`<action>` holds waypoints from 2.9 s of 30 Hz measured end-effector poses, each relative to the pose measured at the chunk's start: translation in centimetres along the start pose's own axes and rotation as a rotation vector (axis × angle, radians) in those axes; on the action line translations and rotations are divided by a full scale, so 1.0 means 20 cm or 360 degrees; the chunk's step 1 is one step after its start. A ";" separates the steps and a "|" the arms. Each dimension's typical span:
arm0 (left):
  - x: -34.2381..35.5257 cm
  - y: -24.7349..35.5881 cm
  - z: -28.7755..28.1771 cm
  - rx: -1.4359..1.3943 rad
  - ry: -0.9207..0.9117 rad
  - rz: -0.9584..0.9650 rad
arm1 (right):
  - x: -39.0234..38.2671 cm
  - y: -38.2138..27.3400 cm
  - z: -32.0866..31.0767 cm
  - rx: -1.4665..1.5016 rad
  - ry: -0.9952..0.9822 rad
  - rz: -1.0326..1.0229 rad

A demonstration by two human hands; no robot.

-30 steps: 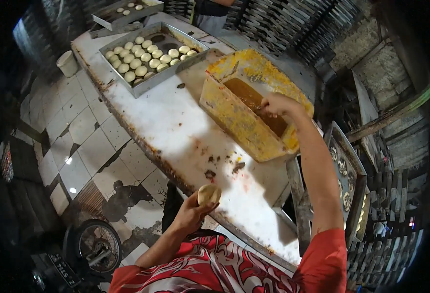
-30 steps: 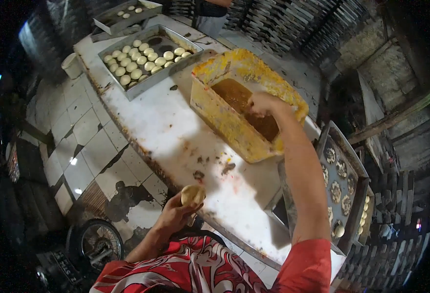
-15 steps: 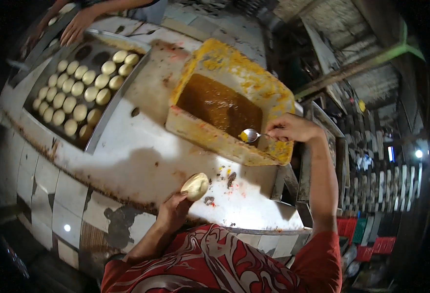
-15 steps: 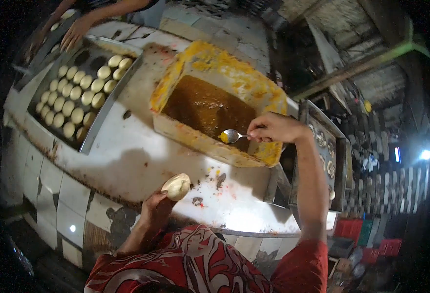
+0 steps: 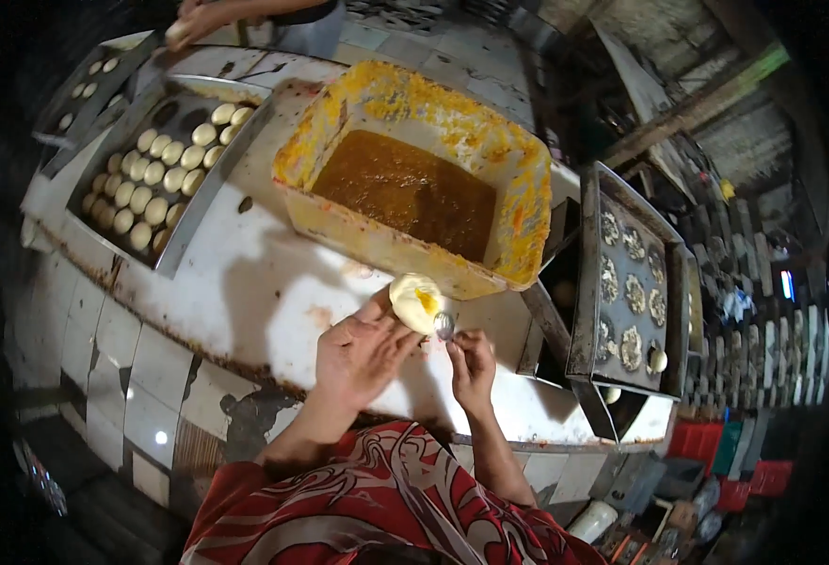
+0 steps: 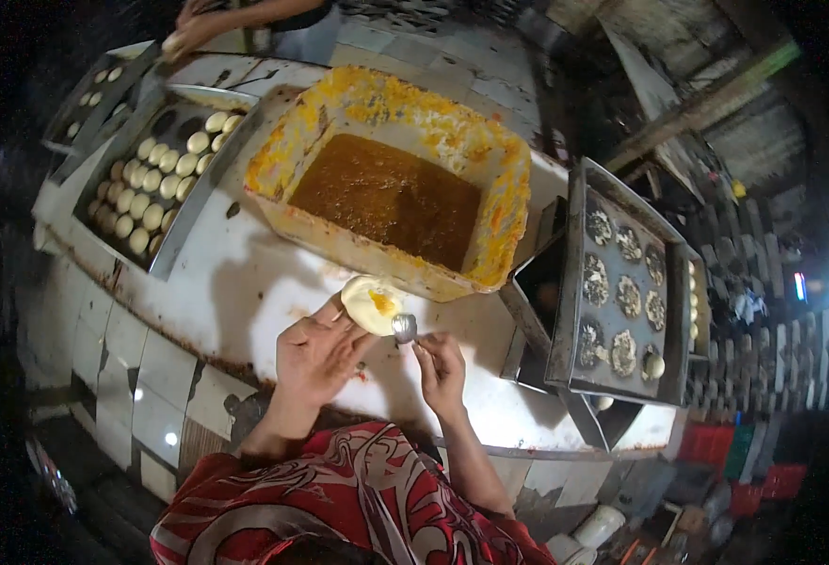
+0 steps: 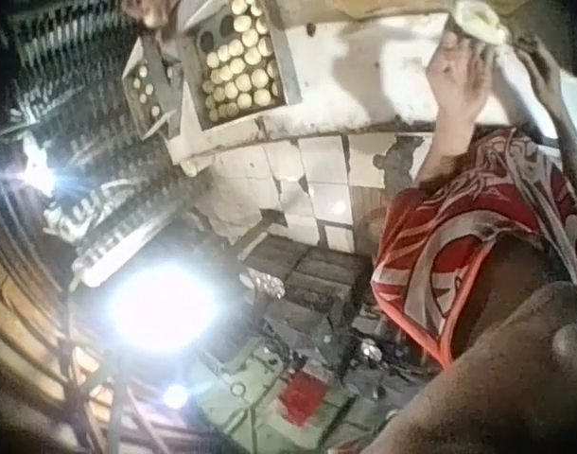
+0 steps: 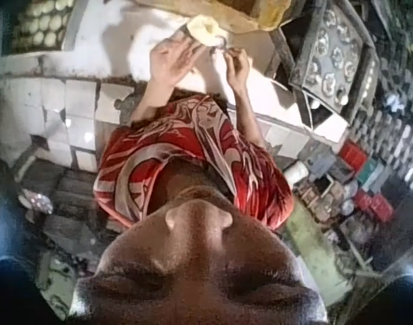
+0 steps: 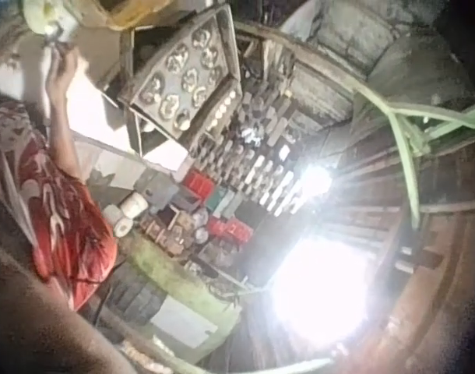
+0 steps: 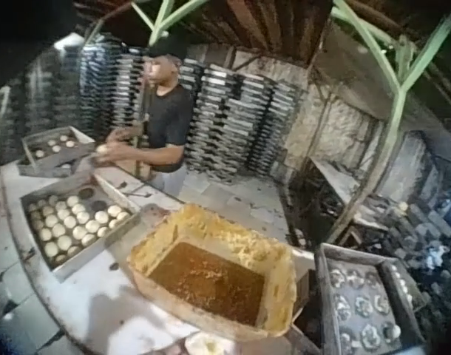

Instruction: Filling and shaping dough balls into buns and placing them on baking trays.

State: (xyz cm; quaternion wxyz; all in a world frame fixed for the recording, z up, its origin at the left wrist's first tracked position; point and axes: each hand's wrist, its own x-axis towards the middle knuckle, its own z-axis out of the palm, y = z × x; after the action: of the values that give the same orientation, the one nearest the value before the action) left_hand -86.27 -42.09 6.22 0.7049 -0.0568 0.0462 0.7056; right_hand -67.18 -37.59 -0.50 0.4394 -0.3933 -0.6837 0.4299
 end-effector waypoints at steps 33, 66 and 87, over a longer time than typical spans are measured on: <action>-0.81 -1.93 -0.49 0.0991 0.0284 -0.0095 | -0.95 -0.30 -1.53 -0.0402 -0.1140 0.0275; -0.15 -3.32 -0.44 0.2543 -0.0311 -0.0072 | -0.57 0.86 -3.34 -0.1006 -0.0147 -0.0008; -0.30 -2.51 -0.45 0.2687 -0.0956 -0.0212 | 0.28 -0.40 -2.53 -0.1089 -0.1077 -0.0571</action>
State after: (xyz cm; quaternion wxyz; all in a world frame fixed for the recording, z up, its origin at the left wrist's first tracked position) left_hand -35.99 -49.31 -1.02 0.5336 0.6646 0.3599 0.3795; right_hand -22.70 -22.80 20.80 0.1066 -0.2299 -0.9459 0.2027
